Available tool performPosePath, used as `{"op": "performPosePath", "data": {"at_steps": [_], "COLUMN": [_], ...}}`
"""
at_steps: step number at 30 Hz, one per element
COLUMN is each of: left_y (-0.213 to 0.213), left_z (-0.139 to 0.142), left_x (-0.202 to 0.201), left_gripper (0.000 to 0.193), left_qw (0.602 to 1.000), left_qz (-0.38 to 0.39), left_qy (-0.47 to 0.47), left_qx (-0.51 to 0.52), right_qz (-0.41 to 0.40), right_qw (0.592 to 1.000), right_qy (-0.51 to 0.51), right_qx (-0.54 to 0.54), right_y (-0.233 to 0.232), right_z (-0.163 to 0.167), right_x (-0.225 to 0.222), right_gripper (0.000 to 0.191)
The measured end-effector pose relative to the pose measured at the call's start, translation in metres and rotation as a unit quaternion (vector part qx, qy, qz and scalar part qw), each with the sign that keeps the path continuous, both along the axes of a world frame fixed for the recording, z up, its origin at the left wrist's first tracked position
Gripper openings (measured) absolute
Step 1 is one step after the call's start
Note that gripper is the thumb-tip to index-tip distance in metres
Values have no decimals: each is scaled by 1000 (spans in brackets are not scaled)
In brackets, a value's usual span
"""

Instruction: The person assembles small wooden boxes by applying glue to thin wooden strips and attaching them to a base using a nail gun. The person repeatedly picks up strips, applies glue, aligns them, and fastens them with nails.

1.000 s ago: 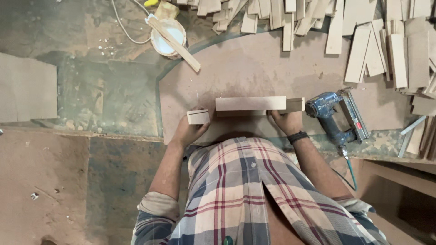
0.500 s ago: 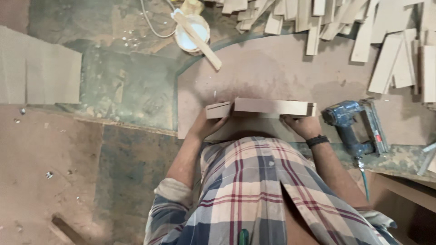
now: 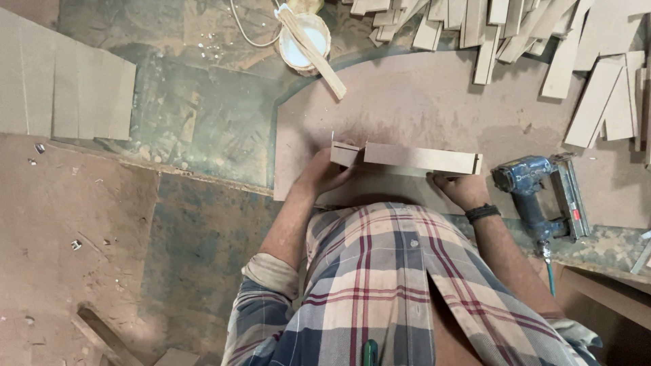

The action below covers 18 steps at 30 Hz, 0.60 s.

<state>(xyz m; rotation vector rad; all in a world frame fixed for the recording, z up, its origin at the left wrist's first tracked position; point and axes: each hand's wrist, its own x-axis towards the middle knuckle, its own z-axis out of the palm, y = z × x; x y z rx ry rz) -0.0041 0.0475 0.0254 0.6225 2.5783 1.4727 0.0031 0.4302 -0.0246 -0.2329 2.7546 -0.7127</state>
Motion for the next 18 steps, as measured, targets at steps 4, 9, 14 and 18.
{"op": "performPosePath", "data": {"at_steps": [4, 9, 14, 18], "left_y": [5, 15, 17, 15], "left_z": [4, 0, -12, -24], "left_x": [-1, -5, -8, -7], "left_gripper": [29, 32, 30, 39], "left_qw": [1000, 989, 995, 996], "left_qz": [11, 26, 17, 9], "left_qy": [-3, -136, -52, -51], "left_qx": [-4, -52, -84, -68], "right_qz": [-18, -42, -44, -37], "right_qw": [999, 998, 997, 998], "right_qy": [-25, -42, -61, -46], "right_qx": [-17, -4, -1, -1], "right_y": [-2, -5, -6, -8], "right_z": [-1, 1, 0, -2], "right_x": [1, 2, 0, 1], "right_gripper": [25, 29, 30, 29]}}
